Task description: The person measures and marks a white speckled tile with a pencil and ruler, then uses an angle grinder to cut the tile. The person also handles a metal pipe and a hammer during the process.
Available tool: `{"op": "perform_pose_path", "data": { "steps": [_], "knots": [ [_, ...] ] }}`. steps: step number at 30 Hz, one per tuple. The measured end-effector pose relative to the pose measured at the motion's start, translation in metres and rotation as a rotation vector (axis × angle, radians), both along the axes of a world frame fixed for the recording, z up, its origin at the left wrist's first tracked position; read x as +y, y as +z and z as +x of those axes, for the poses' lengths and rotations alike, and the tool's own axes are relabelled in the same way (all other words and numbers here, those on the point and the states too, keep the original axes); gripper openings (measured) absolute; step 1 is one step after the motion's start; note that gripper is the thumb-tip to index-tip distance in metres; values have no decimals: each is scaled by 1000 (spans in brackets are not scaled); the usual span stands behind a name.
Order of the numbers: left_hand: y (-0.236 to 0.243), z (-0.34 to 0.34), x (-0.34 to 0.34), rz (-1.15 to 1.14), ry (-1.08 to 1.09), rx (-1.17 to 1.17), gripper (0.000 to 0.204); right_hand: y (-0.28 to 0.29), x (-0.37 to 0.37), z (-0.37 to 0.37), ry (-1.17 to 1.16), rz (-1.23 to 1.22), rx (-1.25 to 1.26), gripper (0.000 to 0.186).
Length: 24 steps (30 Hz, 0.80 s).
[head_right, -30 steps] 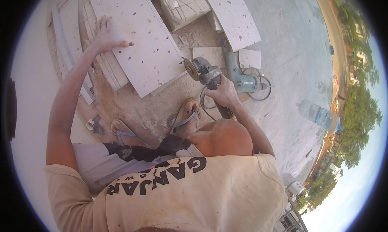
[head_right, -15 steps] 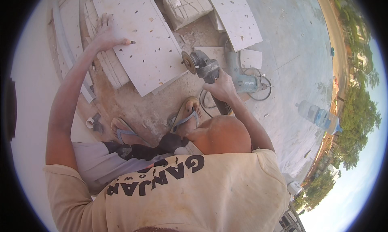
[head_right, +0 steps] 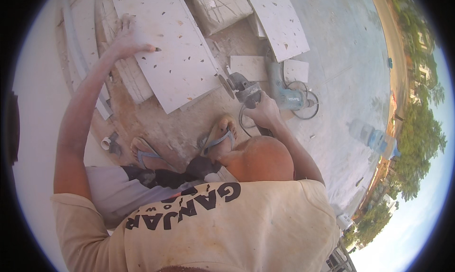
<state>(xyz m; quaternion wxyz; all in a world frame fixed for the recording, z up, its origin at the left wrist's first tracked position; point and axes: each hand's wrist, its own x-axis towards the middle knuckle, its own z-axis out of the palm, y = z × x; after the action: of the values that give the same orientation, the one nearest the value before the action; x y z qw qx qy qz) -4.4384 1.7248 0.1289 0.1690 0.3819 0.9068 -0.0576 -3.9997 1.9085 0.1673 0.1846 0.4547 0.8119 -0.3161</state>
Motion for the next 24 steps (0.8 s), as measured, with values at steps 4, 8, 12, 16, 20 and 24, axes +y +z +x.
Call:
{"op": "perform_pose_path", "data": {
  "steps": [4,8,12,16,20,24],
  "knots": [
    [-14,-9,1,-14,-48,-3,139,9,-4,-1,-109,-106,45,65],
    [-15,-8,-1,-47,-47,27,138,12,-5,1,-106,-96,79,65],
    [-19,-11,-2,4,-67,24,137,14,-5,3,-76,-67,26,67],
    [-22,-13,-4,11,-79,43,136,19,-7,4,-59,-72,26,68],
    [-7,-6,3,-75,-122,49,135,22,-8,5,-61,-83,31,67],
    [3,2,2,-38,-77,42,135,19,-6,5,-35,-68,20,67]
  ]
}}
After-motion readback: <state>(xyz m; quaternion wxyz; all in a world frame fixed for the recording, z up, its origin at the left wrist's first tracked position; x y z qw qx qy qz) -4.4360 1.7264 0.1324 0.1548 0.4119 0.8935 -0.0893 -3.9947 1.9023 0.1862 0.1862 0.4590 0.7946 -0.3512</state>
